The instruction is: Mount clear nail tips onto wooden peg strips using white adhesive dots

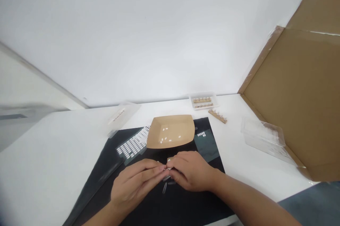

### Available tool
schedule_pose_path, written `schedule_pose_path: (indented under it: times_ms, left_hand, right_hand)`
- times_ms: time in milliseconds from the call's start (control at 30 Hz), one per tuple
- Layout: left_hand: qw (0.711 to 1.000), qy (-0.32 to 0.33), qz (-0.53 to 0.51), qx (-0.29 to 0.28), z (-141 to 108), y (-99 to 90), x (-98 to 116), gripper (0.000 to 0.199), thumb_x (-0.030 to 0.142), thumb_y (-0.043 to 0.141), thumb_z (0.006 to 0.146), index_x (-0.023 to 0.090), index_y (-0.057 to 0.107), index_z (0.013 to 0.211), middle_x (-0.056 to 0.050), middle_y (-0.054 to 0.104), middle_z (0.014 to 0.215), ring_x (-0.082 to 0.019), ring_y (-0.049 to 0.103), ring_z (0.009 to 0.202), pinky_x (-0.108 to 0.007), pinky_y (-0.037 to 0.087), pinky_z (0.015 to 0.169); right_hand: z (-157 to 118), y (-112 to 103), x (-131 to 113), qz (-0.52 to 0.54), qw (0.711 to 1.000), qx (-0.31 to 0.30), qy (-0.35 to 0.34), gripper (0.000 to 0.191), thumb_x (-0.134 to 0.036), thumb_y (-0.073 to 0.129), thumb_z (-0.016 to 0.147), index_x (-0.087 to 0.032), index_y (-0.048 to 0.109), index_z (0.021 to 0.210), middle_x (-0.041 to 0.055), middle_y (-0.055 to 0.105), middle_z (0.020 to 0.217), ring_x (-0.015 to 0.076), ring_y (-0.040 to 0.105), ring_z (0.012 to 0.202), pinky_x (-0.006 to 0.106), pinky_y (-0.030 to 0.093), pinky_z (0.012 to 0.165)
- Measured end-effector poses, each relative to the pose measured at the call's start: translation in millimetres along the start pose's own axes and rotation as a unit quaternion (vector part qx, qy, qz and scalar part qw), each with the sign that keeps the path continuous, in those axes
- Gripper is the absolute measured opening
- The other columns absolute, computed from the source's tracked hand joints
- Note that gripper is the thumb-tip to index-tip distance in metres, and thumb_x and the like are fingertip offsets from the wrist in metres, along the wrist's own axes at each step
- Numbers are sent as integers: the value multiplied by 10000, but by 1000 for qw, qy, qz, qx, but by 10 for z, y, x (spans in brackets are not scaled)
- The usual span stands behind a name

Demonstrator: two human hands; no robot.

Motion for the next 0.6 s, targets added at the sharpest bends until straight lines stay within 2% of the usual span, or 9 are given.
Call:
schedule_pose_path:
  times_ms: [133, 333, 433, 600]
  left_hand:
    - [1000, 10, -7, -4, 35, 0, -2, 199, 108, 790, 944, 168, 747, 1129, -40, 804, 949, -125, 774, 809, -210, 666, 751]
    - [996, 32, -78, -28, 48, 43, -1, 225, 47, 770, 919, 145, 743, 1120, -77, 796, 941, -148, 775, 826, -227, 658, 751]
    - [992, 12, -118, -40, 59, 64, -29, 233, 16, 737, 920, 148, 746, 1111, -78, 787, 925, -141, 764, 796, -208, 635, 706]
    - [986, -56, -146, -64, 42, 122, -124, 216, 18, 701, 940, 169, 752, 1085, -74, 768, 936, -104, 705, 670, -169, 545, 557]
  right_hand:
    - [9, -42, -12, 4, 1000, 14, 4, 136, -299, 447, 1106, -221, 556, 1082, 37, 693, 904, 182, 602, 758, 299, 492, 712]
    - [0, -101, 7, -16, 999, 43, 11, 133, -251, 433, 1084, -216, 560, 1095, 36, 689, 882, 178, 588, 732, 298, 455, 689]
    - [4, -112, -5, -31, 998, 45, 2, 132, -240, 437, 1079, -214, 567, 1083, 37, 703, 888, 178, 586, 728, 306, 449, 683]
    - [28, -149, -39, -69, 996, 55, -17, 133, -220, 438, 1071, -205, 570, 1065, 34, 695, 861, 178, 567, 715, 317, 428, 664]
Point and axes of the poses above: each hand's wrist, its own z-axis towards the middle knuckle, its own y-axis out of the palm, x = y × z, the point moved 8 cm from there along z, towards the middle knuckle
